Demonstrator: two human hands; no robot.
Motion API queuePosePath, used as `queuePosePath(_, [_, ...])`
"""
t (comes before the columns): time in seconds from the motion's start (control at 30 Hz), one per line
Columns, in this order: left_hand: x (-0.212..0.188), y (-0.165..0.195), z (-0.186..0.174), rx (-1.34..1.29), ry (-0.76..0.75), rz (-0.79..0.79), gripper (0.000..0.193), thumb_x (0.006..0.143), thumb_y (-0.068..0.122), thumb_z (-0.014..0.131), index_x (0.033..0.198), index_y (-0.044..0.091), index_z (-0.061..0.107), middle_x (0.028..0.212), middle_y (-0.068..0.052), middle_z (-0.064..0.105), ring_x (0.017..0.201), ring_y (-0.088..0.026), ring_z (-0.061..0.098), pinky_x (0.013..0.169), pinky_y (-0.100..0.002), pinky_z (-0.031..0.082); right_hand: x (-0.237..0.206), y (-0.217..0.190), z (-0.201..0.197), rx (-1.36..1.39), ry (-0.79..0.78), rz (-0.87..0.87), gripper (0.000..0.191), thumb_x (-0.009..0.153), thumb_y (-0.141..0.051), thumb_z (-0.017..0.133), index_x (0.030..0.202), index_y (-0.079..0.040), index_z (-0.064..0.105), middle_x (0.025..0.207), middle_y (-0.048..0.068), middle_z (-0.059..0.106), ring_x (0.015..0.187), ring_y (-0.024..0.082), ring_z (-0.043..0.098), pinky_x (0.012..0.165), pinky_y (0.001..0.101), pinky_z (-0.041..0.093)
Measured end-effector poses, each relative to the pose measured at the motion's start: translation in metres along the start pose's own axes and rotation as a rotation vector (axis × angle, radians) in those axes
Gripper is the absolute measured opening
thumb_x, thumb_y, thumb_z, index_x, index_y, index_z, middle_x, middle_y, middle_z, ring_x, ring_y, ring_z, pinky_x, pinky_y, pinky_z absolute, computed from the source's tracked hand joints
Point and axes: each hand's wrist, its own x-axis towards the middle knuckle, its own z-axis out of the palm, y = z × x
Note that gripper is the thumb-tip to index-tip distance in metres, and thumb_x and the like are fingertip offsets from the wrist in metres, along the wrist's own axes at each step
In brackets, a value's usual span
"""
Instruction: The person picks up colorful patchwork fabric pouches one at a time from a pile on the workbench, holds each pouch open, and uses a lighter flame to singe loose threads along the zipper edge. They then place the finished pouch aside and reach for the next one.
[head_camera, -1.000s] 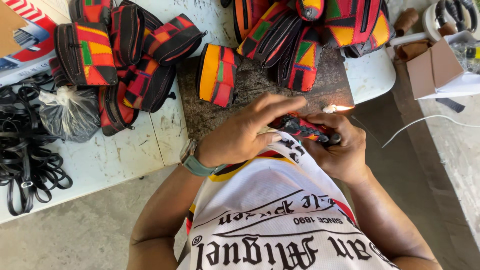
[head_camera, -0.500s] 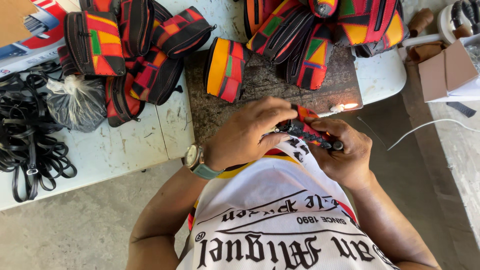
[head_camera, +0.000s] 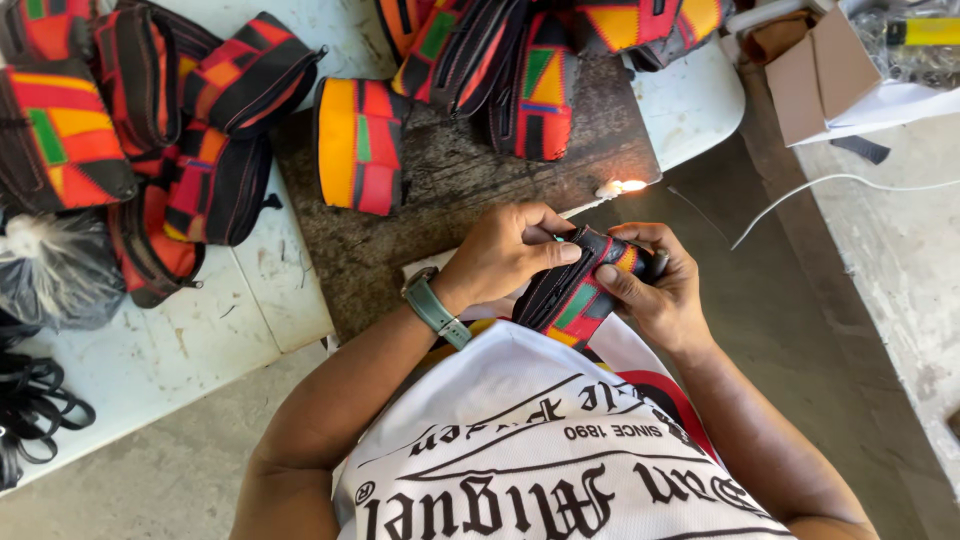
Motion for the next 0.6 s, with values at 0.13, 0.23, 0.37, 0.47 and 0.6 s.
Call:
queuePosePath(0.13, [0.012,-0.015,0.022,-0.027,0.032,-0.102,0.023,0.089,0.019,0.079,0.096,-0.002,0.074,0.084,-0.011,0.078,0.076,-0.012,0.074,0.066,-0.028,0.060,0.005,0.016,-0.018,-0.008,0.101,0.136,0.029,0.095,-0.007,0.075,0.121,0.000,0.063,0.097,0.006,0.069,0.072,0.007,0.060,0.052,0.0212,0.047])
queuePosePath(0.23, [0.017,-0.021,0.033,0.005,0.064,-0.090,0.021,0.089,0.018,0.078,0.091,-0.002,0.070,0.078,-0.011,0.076,0.072,-0.014,0.072,0.063,-0.030,0.058,0.009,0.026,-0.028,0.073,0.107,0.143,0.029,0.093,-0.006,0.074,0.119,0.003,0.064,0.101,0.007,0.070,0.083,0.009,0.065,0.067,0.0241,0.054])
queuePosePath(0.37, [0.023,-0.025,0.045,0.041,0.109,-0.063,0.019,0.090,0.016,0.076,0.092,-0.001,0.067,0.081,-0.010,0.075,0.073,-0.015,0.074,0.066,-0.030,0.058,0.016,0.033,-0.037,0.130,0.112,0.129,0.029,0.094,-0.003,0.074,0.119,0.006,0.064,0.103,0.009,0.071,0.089,0.010,0.066,0.081,0.0256,0.057])
queuePosePath(0.47, [0.028,-0.028,0.051,-0.027,0.140,-0.016,0.018,0.092,0.015,0.074,0.093,-0.001,0.066,0.084,-0.011,0.075,0.078,-0.016,0.075,0.070,-0.030,0.060,0.021,0.034,-0.041,0.191,0.100,0.115,0.027,0.094,-0.002,0.074,0.118,0.006,0.064,0.105,0.009,0.071,0.091,0.011,0.067,0.083,0.0266,0.058])
queuePosePath(0.6, [0.029,-0.028,0.053,-0.014,0.168,-0.006,0.018,0.093,0.015,0.074,0.095,0.000,0.065,0.085,-0.011,0.074,0.080,-0.016,0.074,0.071,-0.030,0.059,0.025,0.031,-0.042,0.194,0.105,0.099,0.027,0.094,-0.001,0.074,0.118,0.005,0.064,0.106,0.010,0.071,0.092,0.011,0.067,0.084,0.0264,0.058])
